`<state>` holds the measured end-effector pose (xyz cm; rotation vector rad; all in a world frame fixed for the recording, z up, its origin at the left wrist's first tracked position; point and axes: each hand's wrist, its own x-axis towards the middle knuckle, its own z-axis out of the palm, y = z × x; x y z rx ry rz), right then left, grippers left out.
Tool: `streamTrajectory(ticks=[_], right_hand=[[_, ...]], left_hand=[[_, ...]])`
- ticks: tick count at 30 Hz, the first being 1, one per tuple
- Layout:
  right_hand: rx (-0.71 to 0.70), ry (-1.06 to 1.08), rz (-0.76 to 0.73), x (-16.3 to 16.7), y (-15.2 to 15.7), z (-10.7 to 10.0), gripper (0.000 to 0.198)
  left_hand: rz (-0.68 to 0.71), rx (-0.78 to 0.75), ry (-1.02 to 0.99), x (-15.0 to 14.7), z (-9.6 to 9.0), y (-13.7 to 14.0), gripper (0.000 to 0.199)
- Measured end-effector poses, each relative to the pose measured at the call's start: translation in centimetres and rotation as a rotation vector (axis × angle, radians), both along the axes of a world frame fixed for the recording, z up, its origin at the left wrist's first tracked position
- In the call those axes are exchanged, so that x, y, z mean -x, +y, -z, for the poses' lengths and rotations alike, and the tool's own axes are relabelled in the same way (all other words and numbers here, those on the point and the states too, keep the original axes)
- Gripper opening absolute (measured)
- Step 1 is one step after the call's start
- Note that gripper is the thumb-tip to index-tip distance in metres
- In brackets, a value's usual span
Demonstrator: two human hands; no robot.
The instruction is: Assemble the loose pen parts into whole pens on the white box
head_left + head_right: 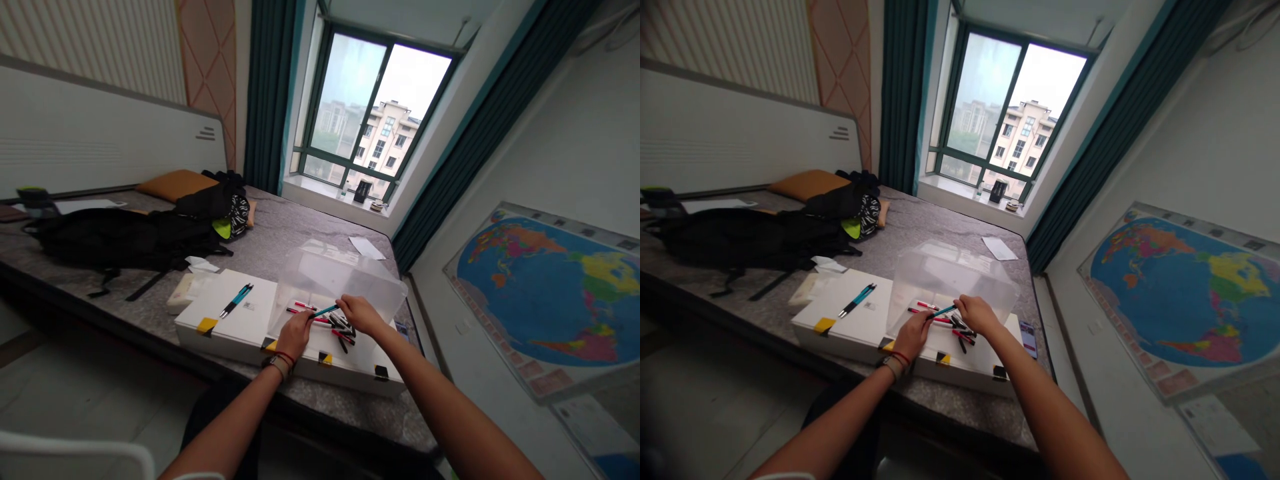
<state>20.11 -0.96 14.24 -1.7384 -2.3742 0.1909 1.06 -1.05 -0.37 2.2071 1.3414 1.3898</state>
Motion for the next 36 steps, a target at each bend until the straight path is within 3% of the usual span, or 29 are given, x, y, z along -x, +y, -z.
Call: streamTrajectory(ticks=[6, 11, 14, 17, 22, 27, 36], right_hand=[[0.075, 0.364, 0.112, 0.2, 0.0, 1.2, 0.047], [0.311, 1.120, 0.287, 1.6, -0.9, 3.4, 0.039], [0.522, 1.492, 0.229, 2.8, -1.5, 4.5, 0.038], [0.594, 1.733, 0.162, 3.6, -1.7, 4.9, 0.033], [0.614, 1.827, 0.163, 3.9, -1.5, 4.6, 0.033], [0.534, 1.860, 0.210, 3.7, -1.4, 4.9, 0.026], [0.541, 1.853, 0.229, 2.8, -1.3, 5.6, 0.046]], left_hand=[[0.007, -0.002, 0.002, -0.1, 0.1, 0.0, 0.025], [0.021, -0.010, 0.028, -0.2, 0.2, -0.1, 0.026], [0.041, -0.008, 0.059, -0.2, 0.1, -0.1, 0.026], [0.050, -0.007, 0.075, -0.2, -0.1, -0.1, 0.025], [0.037, -0.005, 0.072, -0.2, -0.5, -0.1, 0.024], [0.020, 0.000, 0.025, -0.2, -1.0, -0.4, 0.027], [0.004, -0.002, -0.014, -0.3, -1.2, -0.6, 0.025]])
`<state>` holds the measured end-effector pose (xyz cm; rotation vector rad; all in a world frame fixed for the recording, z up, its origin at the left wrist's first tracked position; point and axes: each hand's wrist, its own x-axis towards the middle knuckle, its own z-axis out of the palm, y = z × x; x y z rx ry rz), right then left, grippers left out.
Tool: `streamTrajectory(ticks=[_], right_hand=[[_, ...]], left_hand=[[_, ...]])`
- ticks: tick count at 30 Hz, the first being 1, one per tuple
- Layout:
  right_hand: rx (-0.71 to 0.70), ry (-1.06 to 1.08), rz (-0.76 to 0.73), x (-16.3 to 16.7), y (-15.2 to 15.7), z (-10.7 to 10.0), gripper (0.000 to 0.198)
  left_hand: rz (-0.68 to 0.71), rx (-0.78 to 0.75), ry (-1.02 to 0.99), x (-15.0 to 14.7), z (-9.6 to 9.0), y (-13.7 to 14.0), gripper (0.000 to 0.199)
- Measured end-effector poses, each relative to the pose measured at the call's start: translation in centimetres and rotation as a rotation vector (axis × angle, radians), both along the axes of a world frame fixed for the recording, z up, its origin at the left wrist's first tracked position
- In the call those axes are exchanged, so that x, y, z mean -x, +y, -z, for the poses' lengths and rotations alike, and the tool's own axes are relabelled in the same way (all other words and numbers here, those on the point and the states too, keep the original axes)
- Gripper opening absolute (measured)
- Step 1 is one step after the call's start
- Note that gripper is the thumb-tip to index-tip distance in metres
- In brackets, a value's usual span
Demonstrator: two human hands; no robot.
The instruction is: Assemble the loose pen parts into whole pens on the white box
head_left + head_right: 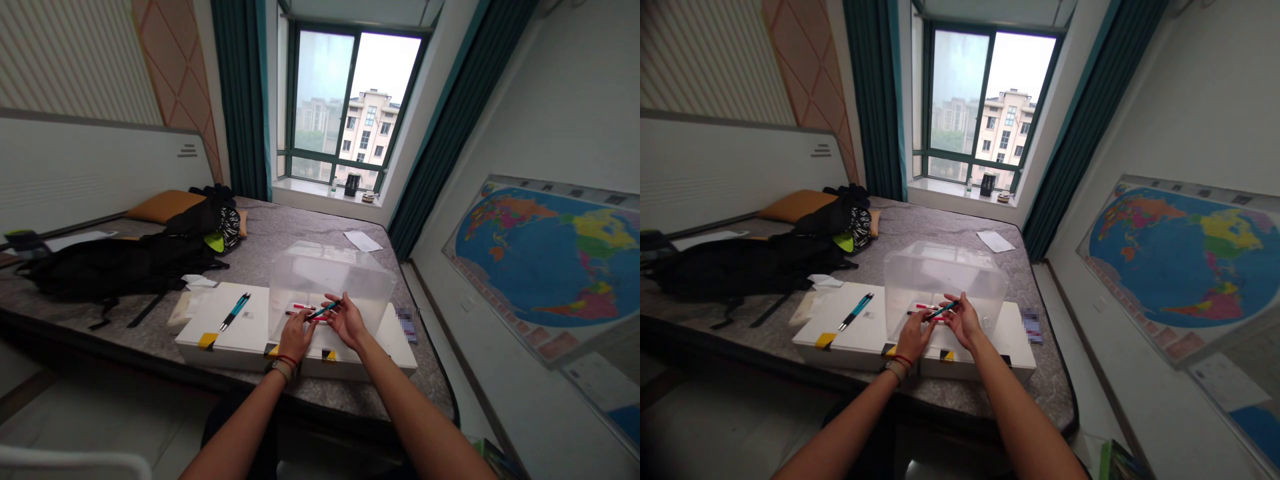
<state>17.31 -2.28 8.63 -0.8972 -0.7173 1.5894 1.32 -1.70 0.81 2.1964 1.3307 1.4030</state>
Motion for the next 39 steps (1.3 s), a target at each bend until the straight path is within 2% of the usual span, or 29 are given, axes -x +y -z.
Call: streamTrajectory(ticks=[7, 13, 16, 18, 20, 24, 27, 29, 32, 35, 37, 39], right_hand=[[-0.031, 0.014, 0.113, 0.2, 0.4, 1.1, 0.038], [-0.055, -0.007, 0.097, 0.1, 0.3, 1.3, 0.041], [-0.047, -0.071, 0.110, 0.3, 0.0, 1.8, 0.052], [-0.064, -0.208, 0.151, 0.7, -0.5, 2.8, 0.056], [-0.137, -0.478, 0.182, 1.0, -1.1, 4.1, 0.051], [-0.327, -1.021, 0.106, 1.5, -2.2, 6.3, 0.041], [-0.357, -1.197, 0.127, 1.4, -2.3, 6.8, 0.037], [-0.366, -1.254, 0.129, 1.3, -2.1, 6.8, 0.033], [-0.362, -1.308, 0.125, 1.2, -2.1, 6.8, 0.029], [-0.383, -1.338, 0.156, 1.2, -2.3, 7.0, 0.025], [-0.412, -1.354, 0.182, 1.4, -2.5, 7.3, 0.025], [-0.446, -1.357, 0.199, 1.6, -2.6, 7.6, 0.026]], left_hand=[[0.013, -0.012, 0.072, 0.1, -0.4, -0.2, 0.020], [0.010, -0.033, 0.075, 0.0, -0.1, -0.1, 0.022], [0.007, -0.031, 0.071, 0.0, 0.0, 0.0, 0.022], [-0.008, -0.028, 0.071, 0.0, 0.1, 0.0, 0.022], [-0.025, -0.025, 0.073, 0.0, 0.3, 0.1, 0.022], [-0.020, -0.027, 0.073, -0.1, 0.3, 0.4, 0.022], [0.028, -0.039, 0.045, -0.2, -0.5, -0.2, 0.022], [0.068, -0.040, 0.013, 0.2, -1.4, -1.5, 0.022], [0.133, -0.002, -0.008, 2.1, -2.5, -5.0, 0.019], [0.081, 0.008, 0.004, 6.5, -3.1, -8.5, 0.018], [-0.049, -0.022, -0.003, 10.5, -3.3, -9.7, 0.018], [-0.252, -0.048, -0.003, 14.6, -3.5, -9.5, 0.021]])
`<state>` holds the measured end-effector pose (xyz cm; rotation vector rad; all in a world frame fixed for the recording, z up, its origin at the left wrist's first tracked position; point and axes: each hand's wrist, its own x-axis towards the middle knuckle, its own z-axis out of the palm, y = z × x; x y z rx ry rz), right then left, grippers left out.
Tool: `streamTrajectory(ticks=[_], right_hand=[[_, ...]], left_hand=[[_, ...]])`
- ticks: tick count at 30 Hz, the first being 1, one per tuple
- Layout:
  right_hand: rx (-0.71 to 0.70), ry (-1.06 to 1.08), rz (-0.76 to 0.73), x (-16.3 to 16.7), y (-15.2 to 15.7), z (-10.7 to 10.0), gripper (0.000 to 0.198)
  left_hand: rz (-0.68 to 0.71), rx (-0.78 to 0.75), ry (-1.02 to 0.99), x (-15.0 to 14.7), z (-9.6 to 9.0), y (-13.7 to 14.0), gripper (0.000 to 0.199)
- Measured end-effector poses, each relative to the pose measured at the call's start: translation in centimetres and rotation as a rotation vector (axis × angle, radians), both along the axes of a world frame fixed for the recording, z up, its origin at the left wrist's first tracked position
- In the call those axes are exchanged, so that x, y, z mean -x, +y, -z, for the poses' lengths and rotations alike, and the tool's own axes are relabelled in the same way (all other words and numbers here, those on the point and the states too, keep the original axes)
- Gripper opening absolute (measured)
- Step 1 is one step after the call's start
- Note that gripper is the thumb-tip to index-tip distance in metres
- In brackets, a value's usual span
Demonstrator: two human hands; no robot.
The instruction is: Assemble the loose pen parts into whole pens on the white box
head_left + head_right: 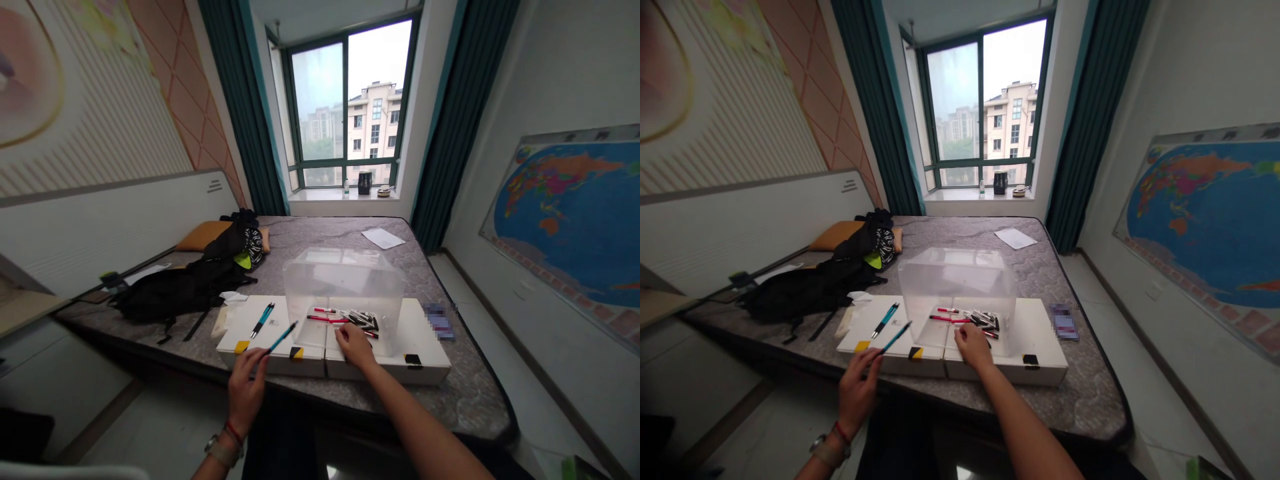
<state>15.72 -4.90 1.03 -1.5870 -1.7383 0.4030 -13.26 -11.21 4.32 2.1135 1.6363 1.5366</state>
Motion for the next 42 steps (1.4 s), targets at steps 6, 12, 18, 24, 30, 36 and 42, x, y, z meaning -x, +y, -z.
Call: streamTrajectory(ticks=[6, 12, 18, 24, 30, 36, 42], right_hand=[[-0.062, 0.010, -0.026, 0.1, 0.1, 0.4, 0.026], [-0.063, 0.006, -0.036, 0.1, 0.1, 0.4, 0.027], [-0.051, -0.003, -0.029, 0.0, 0.1, 0.5, 0.026], [-0.075, -0.016, -0.022, 0.0, 0.2, 0.9, 0.026], [-0.074, -0.026, -0.011, 0.1, 0.2, 1.0, 0.025], [-0.089, -0.045, -0.011, 0.2, 0.2, 1.1, 0.025], [-0.092, -0.061, -0.018, 0.1, 0.2, 1.2, 0.024]], left_hand=[[-0.411, 0.026, 0.058, 9.2, 0.1, 5.6, 0.037], [-0.458, 0.281, 0.230, 10.2, 1.3, 10.9, 0.041], [-0.540, 0.470, 0.325, 8.4, 2.1, 11.5, 0.047], [-0.428, 0.390, 0.455, 8.9, 2.1, 11.8, 0.041], [-0.122, 0.441, 0.627, 9.5, 1.4, 13.3, 0.030], [-0.163, 0.495, 0.772, 9.2, 0.4, 13.7, 0.029], [-0.216, 0.540, 0.753, 9.7, 0.1, 14.4, 0.027]])
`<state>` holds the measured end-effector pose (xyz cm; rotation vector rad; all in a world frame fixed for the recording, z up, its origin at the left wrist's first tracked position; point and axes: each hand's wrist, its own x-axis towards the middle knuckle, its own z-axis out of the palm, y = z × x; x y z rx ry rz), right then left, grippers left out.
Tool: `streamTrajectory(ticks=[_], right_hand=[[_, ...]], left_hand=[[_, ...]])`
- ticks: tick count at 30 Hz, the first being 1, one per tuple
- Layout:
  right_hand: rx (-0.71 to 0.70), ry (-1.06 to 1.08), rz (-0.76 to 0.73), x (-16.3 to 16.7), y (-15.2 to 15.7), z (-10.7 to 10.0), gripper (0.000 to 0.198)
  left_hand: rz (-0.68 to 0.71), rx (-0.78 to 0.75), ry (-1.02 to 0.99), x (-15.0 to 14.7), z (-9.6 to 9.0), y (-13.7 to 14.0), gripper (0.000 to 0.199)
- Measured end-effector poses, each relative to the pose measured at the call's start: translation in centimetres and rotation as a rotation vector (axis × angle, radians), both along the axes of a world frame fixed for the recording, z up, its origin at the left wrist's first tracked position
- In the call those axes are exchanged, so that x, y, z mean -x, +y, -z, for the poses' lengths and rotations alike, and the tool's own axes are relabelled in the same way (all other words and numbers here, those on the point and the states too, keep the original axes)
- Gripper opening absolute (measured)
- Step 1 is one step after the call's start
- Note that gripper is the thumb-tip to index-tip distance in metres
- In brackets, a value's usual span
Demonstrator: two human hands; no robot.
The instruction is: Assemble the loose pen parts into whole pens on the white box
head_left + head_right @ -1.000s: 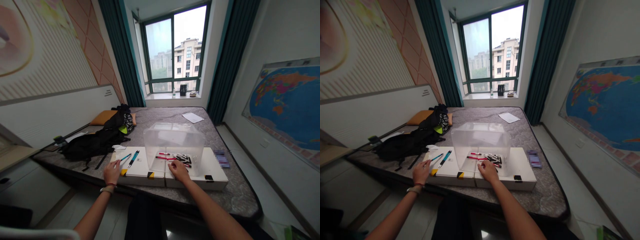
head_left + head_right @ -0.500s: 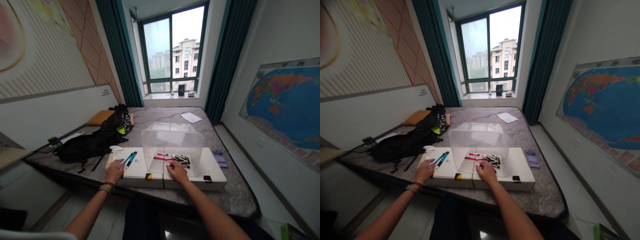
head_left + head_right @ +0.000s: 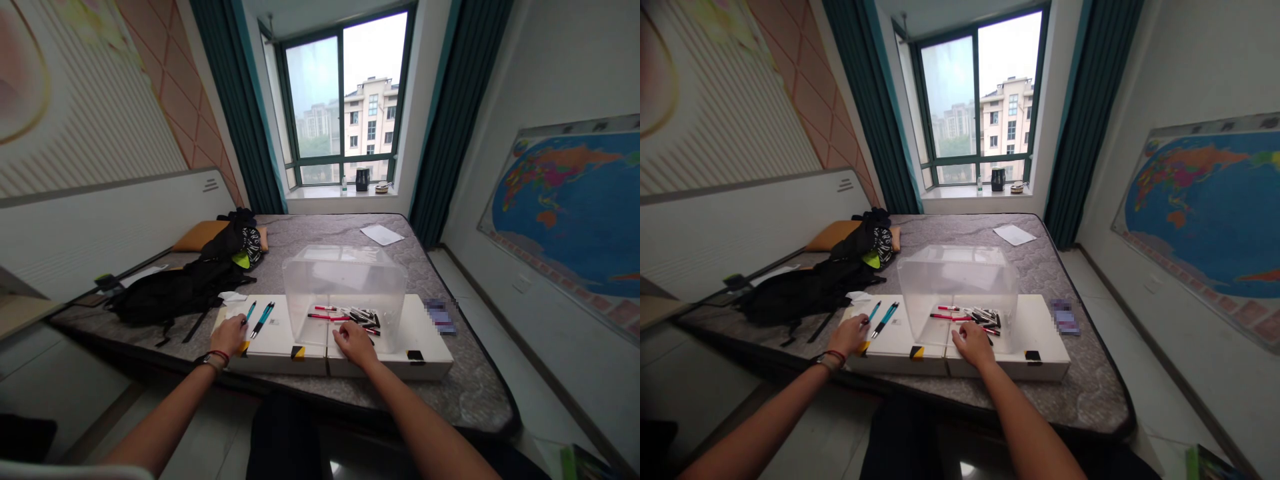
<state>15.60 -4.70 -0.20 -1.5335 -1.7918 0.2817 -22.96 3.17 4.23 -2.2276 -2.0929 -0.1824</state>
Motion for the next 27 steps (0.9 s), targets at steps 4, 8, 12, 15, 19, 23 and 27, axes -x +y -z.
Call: streamTrajectory(ticks=[4, 8, 12, 15, 19, 23, 27], right_hand=[[0.015, 0.003, 0.005, 0.0, -0.1, -0.1, 0.023], [0.017, 0.002, 0.003, 0.0, -0.2, -0.4, 0.024], [0.009, -0.016, 0.004, 0.2, -0.3, -0.7, 0.024], [-0.005, -0.026, 0.008, 0.3, -0.3, -0.6, 0.025], [-0.020, -0.030, -0.001, 0.3, -0.1, -0.4, 0.026], [-0.031, -0.023, -0.012, 0.3, -0.1, -0.3, 0.027], [-0.037, -0.023, -0.019, 0.3, 0.0, -0.3, 0.027]], left_hand=[[-0.021, 0.031, -0.053, 0.5, 0.5, 1.0, 0.025], [-0.044, 0.019, -0.099, 1.0, 0.9, 1.8, 0.027], [-0.113, 0.021, -0.201, 1.1, 1.1, 2.3, 0.026], [-0.162, 0.015, -0.280, 0.8, 1.3, 2.3, 0.026], [-0.147, 0.007, -0.336, 0.1, 1.7, 1.9, 0.024], [-0.116, -0.001, -0.379, -0.6, 1.7, 1.3, 0.022], [-0.150, -0.008, -0.441, -1.2, 1.4, 0.8, 0.027]])
